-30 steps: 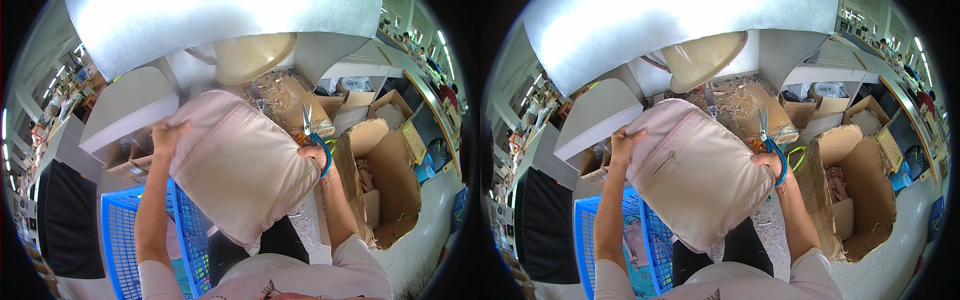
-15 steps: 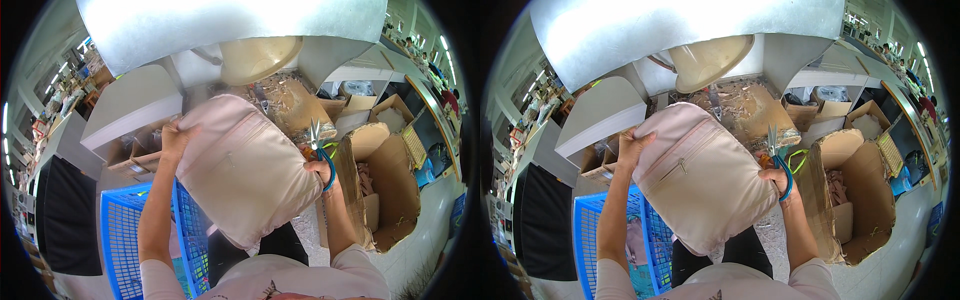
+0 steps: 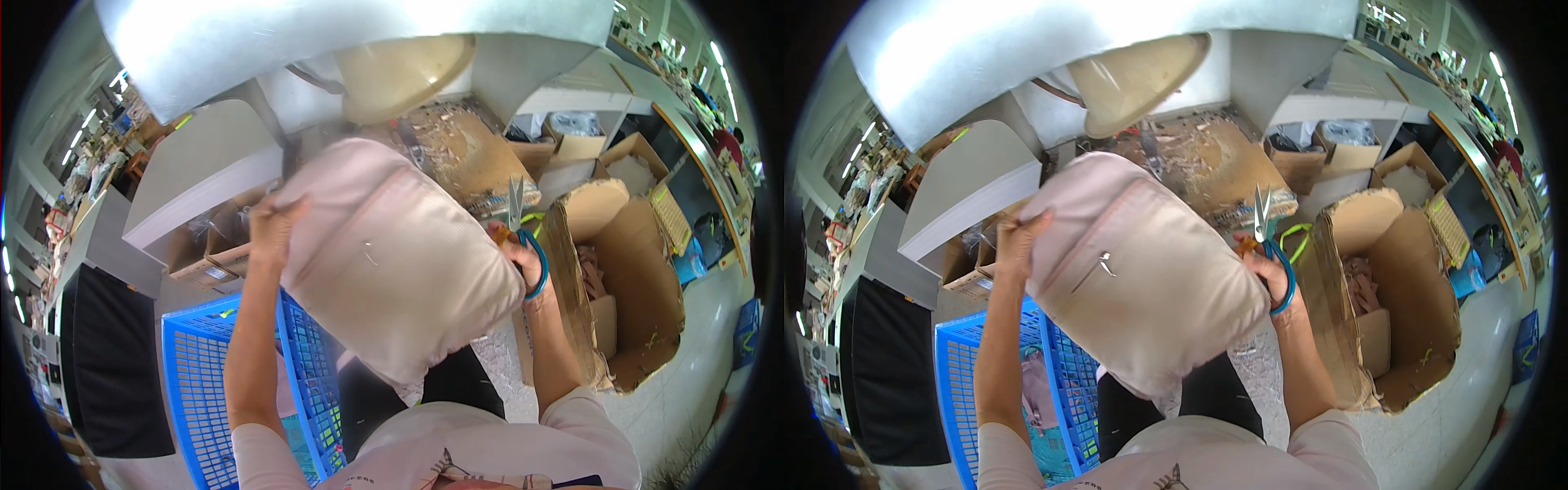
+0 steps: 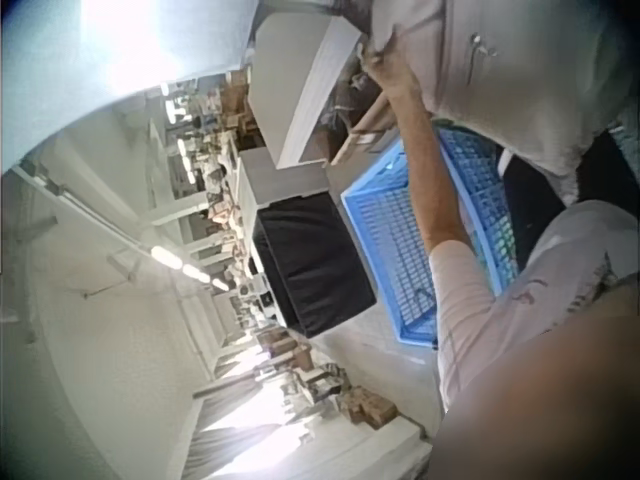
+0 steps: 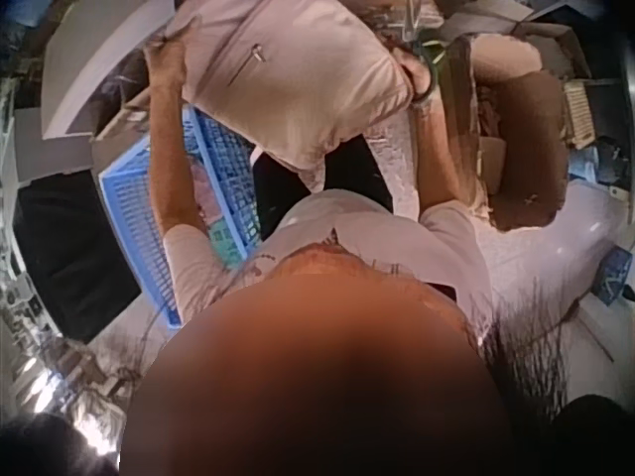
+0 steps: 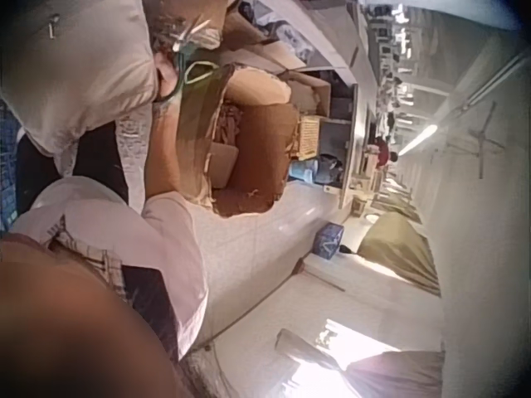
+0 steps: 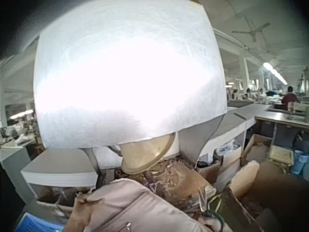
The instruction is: Trimming loose threads and excess material from pink backpacks using scissors on a factory floor.
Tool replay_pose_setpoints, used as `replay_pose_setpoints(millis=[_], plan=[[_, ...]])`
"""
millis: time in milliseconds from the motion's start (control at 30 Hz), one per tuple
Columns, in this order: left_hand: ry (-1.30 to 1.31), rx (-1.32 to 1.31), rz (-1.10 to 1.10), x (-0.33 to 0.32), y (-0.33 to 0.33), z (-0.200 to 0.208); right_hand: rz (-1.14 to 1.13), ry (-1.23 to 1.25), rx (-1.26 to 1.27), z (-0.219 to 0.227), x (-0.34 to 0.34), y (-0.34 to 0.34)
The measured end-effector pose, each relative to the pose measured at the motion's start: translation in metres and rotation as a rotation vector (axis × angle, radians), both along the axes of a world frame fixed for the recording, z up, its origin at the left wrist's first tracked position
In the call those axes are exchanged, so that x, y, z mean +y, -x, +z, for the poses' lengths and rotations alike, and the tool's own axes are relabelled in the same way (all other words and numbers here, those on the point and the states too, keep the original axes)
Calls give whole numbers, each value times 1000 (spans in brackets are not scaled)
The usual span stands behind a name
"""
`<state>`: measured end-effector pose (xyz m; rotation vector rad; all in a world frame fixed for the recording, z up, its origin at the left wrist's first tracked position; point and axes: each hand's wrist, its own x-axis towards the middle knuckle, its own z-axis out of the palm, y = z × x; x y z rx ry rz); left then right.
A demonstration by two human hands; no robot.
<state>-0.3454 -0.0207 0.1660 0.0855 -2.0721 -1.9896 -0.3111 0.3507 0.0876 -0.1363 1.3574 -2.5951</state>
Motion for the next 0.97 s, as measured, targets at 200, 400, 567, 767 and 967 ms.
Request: replay_pose_setpoints(millis=[200, 400, 567, 767, 967], plan=[[-338, -149, 103, -35, -34, 7, 33, 379, 82, -7, -14, -16], [-468, -169, 110, -57, -58, 6, -228, -149, -109, -10, -46, -18], [-499, -158, 140, -79, -77, 1, -257, 85, -41, 26, -76, -13], [-540, -195, 191, -81, -87, -3, -195, 102, -26, 37, -85, 11], [-495, -170, 282, -82, -91, -5, -114, 75, 7, 34, -93, 38]])
